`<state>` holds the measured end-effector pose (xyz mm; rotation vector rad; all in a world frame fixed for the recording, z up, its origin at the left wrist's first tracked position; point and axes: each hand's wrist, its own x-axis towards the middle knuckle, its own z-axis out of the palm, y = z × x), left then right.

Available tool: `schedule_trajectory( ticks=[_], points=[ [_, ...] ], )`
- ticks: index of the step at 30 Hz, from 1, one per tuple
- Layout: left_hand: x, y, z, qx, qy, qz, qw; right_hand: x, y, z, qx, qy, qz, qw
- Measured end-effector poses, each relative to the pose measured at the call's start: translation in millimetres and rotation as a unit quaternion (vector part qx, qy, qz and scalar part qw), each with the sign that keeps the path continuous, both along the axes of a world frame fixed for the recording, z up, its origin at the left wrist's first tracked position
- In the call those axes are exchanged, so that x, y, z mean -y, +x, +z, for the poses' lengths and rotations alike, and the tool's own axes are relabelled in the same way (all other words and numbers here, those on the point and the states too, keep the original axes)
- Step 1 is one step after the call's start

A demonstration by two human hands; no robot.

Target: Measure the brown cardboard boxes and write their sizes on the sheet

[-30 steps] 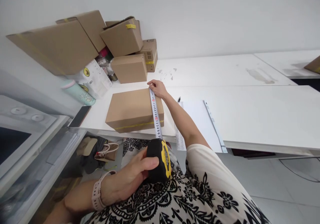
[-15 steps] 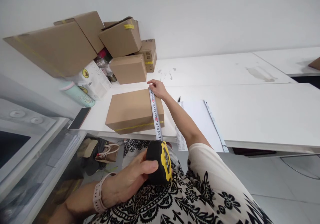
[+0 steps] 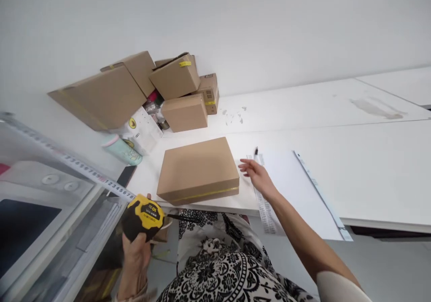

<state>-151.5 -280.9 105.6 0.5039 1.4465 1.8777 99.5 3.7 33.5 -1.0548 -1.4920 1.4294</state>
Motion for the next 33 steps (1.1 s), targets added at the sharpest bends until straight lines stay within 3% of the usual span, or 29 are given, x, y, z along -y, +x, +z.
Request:
schedule_trajectory(
  ticks=[3, 6, 10, 12, 16, 20, 23, 25, 29, 33],
  points=[
    [-8, -9, -16.7, -0.027, 0.022, 0.088, 0.995, 29, -2, -6.3, 0.023, 0.001, 0.040, 0.999],
    [-19, -20, -18.2, -0.009, 0.038, 0.091, 0.995, 42, -3, 18.7, 0.041, 0.036, 0.062, 0.997],
    [-46, -40, 13.5, -0.064, 0.121, 0.072, 0.988, 39, -3, 68.4, 0.040, 0.091, 0.067, 0.993],
    [-66, -48, 32.6, -0.097, 0.166, 0.054, 0.980, 33, -9, 82.1, 0.047, 0.105, 0.043, 0.992],
    [-101, -47, 58.9, -0.148, 0.202, 0.053, 0.967, 15, -34, 80.9, 0.048, 0.099, -0.019, 0.994],
    [-97, -20, 74.4, -0.154, 0.183, 0.059, 0.969, -14, -67, 75.9, 0.035, 0.086, -0.052, 0.994],
    [-73, 6, 75.2, -0.067, 0.153, -0.013, 0.986, -40, -89, 78.9, 0.019, 0.057, -0.062, 0.996],
    [-58, 20, 68.7, 0.031, 0.088, -0.089, 0.992, -55, -101, 79.9, 0.012, 0.040, -0.045, 0.998],
    [-46, 32, 53.6, 0.139, -0.031, -0.250, 0.958, -80, -115, 76.9, 0.011, 0.094, -0.044, 0.995],
    [-54, 32, 54.3, 0.153, -0.053, -0.314, 0.935, -105, -121, 80.8, 0.014, 0.167, -0.048, 0.985]
  ],
)
